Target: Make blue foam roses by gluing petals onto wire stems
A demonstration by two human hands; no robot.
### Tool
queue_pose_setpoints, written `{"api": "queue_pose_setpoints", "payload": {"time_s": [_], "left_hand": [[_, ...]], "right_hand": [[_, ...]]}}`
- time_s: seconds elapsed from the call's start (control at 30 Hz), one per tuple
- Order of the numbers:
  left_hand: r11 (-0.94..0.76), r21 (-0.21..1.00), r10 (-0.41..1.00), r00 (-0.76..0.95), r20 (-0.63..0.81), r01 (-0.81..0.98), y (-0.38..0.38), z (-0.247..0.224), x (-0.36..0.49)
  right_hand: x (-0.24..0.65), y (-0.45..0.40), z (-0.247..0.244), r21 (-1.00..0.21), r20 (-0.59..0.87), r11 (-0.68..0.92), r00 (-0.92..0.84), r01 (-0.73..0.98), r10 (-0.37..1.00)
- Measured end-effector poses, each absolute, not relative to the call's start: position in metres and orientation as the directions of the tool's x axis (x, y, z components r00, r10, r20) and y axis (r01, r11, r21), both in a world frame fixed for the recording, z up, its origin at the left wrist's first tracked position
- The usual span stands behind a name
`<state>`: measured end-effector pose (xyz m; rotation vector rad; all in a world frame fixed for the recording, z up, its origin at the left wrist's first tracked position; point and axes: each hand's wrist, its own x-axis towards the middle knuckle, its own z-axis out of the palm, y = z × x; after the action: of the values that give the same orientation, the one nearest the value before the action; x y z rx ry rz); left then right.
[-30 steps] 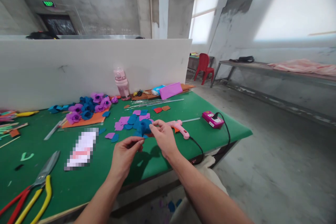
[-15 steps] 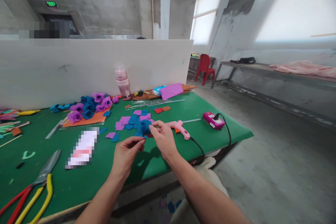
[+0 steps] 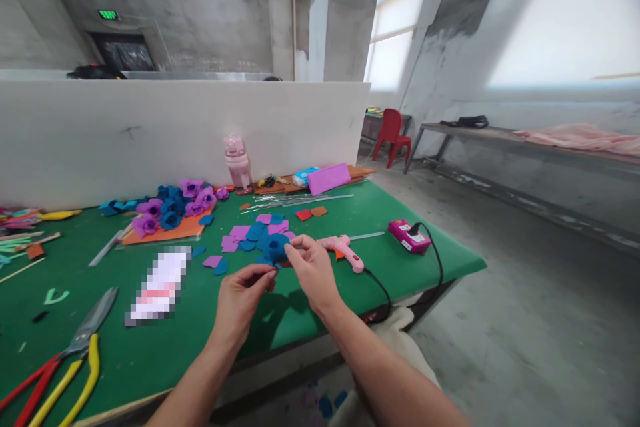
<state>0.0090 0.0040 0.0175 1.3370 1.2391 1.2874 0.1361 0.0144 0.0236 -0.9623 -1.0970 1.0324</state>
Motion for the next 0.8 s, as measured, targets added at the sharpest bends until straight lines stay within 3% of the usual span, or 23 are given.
{"api": "queue_pose_setpoints", "payload": {"time_s": [0.8], "left_hand": [[-0.158, 0.983, 0.985, -0.052, 0.164, 0.094, 0.0065, 0.0097, 0.0059]], "right_hand": [[0.1315, 0.0112, 0.0198, -0.943, 0.269, 0.289, 0.135, -0.163, 0.954]]}}
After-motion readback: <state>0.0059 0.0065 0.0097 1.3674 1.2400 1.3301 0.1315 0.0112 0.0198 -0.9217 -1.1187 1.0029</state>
